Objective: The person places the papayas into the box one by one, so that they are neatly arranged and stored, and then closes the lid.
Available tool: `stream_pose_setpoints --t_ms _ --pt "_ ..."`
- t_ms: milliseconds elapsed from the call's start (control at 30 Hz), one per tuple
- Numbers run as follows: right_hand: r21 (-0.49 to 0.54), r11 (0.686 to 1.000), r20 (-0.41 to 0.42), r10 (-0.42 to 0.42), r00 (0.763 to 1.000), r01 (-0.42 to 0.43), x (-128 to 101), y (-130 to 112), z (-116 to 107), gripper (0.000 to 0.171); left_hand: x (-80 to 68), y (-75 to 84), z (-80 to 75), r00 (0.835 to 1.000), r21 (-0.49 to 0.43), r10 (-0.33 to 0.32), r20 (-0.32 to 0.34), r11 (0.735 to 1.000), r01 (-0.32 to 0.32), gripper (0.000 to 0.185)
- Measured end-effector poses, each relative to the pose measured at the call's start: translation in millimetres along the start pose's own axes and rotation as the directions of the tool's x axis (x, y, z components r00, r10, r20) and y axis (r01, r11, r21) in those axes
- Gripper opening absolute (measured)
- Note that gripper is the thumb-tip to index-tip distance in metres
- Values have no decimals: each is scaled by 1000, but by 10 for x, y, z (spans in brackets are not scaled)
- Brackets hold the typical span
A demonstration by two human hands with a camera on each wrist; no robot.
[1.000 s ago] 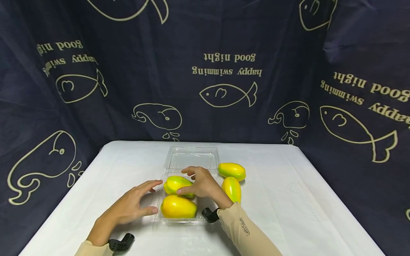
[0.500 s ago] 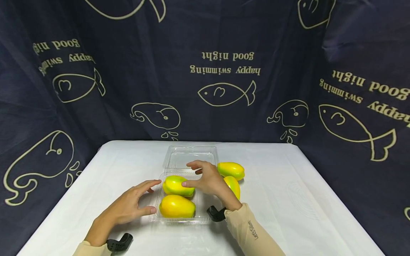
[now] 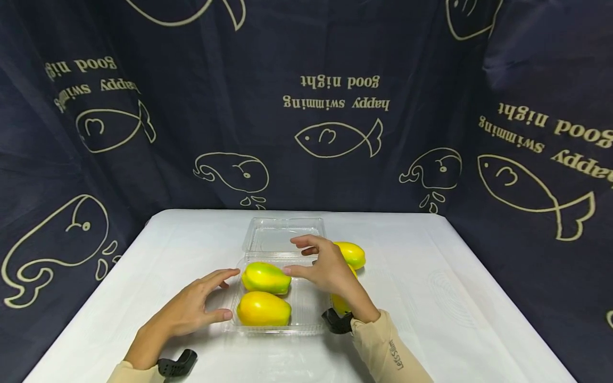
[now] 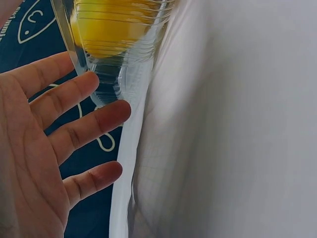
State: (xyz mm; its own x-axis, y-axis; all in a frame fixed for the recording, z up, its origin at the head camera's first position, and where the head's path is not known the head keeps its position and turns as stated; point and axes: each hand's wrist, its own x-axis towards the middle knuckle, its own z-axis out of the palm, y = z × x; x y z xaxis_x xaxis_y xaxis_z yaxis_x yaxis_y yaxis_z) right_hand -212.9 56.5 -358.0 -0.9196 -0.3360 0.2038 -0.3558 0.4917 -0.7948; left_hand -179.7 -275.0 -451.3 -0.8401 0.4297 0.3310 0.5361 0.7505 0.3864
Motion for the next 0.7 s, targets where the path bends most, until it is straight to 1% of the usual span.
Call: stream_pose_setpoints --t_ms 300,433,533,700 --pt "17 999 -56 36 998 -35 -69 63 -142 50 -1 -25 -3 1000 -4 24 5 1000 -24 85" --pt "23 999 -59 30 998 -28 -101 123 -219 51 -3 -35 -17 1000 -11 24 6 1000 -24 85" --pt "5 999 -59 37 998 -37 -138 188 -279 52 10 -28 -12 1000 -18 25 4 1000 -25 85" --pt "-14 1000 -51 25 998 -26 -205 301 -366 54 24 -26 4 1000 -26 14 10 1000 -14 85"
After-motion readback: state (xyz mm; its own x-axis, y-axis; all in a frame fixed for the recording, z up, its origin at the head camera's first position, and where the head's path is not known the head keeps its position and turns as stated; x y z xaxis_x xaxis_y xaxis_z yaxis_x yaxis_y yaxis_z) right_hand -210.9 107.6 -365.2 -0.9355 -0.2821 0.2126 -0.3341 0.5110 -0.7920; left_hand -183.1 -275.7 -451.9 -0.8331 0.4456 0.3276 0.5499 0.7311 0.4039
